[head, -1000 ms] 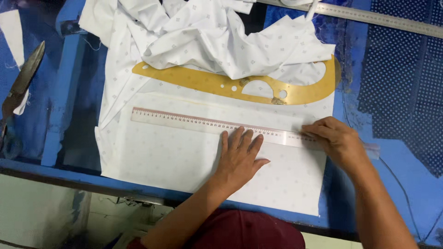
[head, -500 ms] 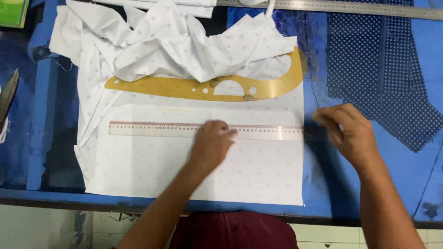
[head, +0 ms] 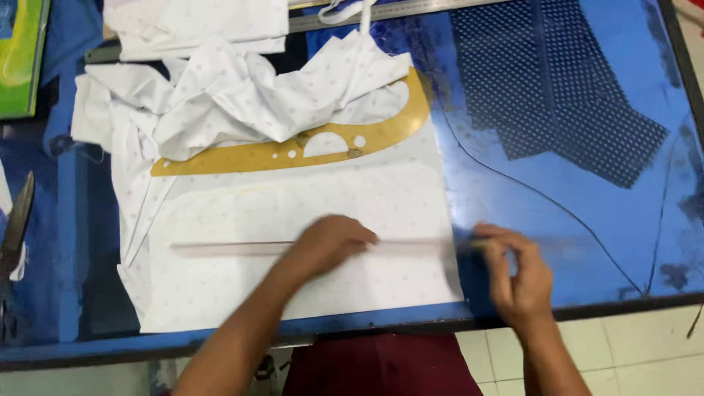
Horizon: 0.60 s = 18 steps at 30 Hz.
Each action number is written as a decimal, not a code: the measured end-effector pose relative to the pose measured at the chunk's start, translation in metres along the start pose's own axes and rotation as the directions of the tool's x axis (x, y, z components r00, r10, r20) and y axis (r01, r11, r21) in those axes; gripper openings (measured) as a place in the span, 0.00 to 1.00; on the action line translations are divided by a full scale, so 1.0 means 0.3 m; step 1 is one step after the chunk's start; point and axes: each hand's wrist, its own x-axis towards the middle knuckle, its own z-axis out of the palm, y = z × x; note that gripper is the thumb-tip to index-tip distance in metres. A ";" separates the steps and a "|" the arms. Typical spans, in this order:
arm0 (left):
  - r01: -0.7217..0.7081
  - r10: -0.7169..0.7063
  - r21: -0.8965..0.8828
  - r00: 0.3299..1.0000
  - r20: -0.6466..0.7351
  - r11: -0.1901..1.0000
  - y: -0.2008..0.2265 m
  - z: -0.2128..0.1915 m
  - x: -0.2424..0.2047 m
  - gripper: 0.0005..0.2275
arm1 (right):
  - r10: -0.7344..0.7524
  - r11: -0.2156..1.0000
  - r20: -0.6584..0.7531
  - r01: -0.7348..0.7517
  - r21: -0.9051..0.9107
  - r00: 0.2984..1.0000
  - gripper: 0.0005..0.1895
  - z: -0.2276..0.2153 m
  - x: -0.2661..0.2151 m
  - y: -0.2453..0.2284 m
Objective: The person uses a ruler and a small piece of chalk to draw multiple lines on a white patterned fabric spread across a blue workbench. The person repeatedly repositions the ruler and a curved pattern template to mark different angles and curves on the fabric.
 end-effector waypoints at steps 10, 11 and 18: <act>-0.444 0.568 0.510 0.816 -0.110 0.736 0.183 0.098 0.128 0.18 | 0.809 0.581 -0.101 -0.764 0.279 0.579 0.12 -0.051 -0.424 -0.225; -0.347 0.550 0.541 0.790 -0.272 0.766 0.161 0.061 0.139 0.25 | 0.869 0.489 -0.149 -0.770 0.410 0.472 0.12 -0.054 -0.473 -0.241; -0.346 0.480 0.393 0.817 -0.320 0.852 0.047 0.159 0.210 0.35 | 0.947 0.305 -0.256 -0.782 0.544 0.192 0.12 0.047 -0.848 -0.259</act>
